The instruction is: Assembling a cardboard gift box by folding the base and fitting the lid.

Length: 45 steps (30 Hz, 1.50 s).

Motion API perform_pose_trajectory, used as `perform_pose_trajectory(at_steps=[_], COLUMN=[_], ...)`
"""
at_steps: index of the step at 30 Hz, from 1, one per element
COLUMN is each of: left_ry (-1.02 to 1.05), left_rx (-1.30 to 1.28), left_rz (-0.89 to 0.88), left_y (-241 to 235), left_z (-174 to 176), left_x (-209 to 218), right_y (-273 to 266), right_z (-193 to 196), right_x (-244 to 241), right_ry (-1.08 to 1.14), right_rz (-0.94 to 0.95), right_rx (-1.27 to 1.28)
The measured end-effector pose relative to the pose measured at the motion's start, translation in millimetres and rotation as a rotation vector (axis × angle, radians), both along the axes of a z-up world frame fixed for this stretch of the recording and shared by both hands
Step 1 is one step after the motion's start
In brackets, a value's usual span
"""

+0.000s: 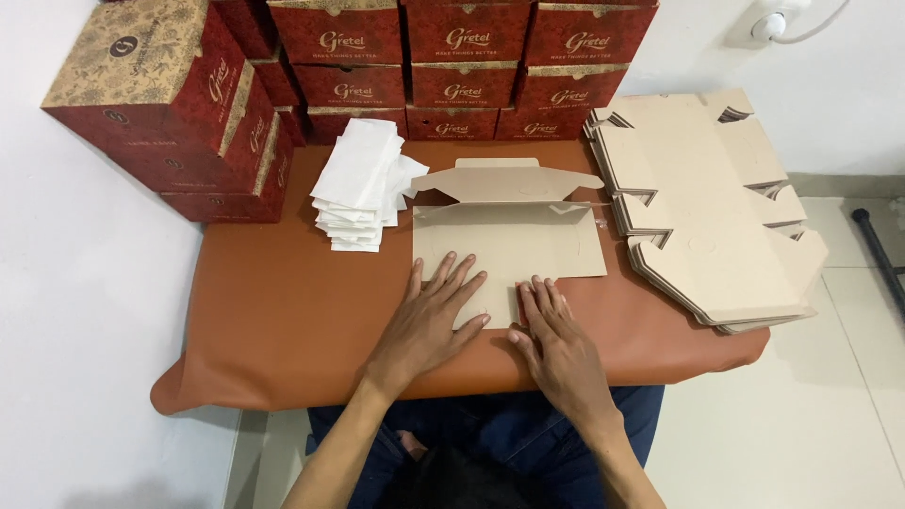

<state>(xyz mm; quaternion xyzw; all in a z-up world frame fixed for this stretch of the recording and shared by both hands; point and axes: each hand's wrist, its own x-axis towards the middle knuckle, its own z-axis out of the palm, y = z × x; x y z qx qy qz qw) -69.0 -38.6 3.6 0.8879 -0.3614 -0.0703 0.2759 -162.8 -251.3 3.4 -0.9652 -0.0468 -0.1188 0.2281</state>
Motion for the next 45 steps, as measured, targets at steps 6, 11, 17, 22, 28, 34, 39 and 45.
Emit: perform_pose_trajectory(at_steps=[6,11,17,22,28,34,39,45], left_ry=[-0.023,-0.051,-0.151,-0.205,-0.252,0.077,-0.198,-0.278], left_rx=[-0.011,-0.018,-0.079,-0.164,-0.300,-0.434,-0.196,-0.111], left_rz=[0.013,0.050,0.413,0.616,0.661,0.469,0.337,0.303], left_y=[0,2,12,20,12,-26,-51,-57], left_z=[-4,-3,-5,-17,-12,-1,-16,-20], left_x=[-1,-6,-25,-52,-69,-79,-85,-89], right_y=[-7,-8,-7,-2,2,0,-6,-8], right_z=[-16,-18,-17,-10,-2,-3,-9,-13], right_x=[3,4,2,1,-1,-2,-2,-3], right_ry=[0.012,0.003,-0.035,-0.052,-0.194,-0.224,-0.180,-0.195], right_rz=[0.036,0.044,0.034,0.025,0.061,0.053,0.075,0.066], right_rx=[-0.144,-0.175,-0.183,-0.169,-0.152,-0.135,-0.155,-0.164])
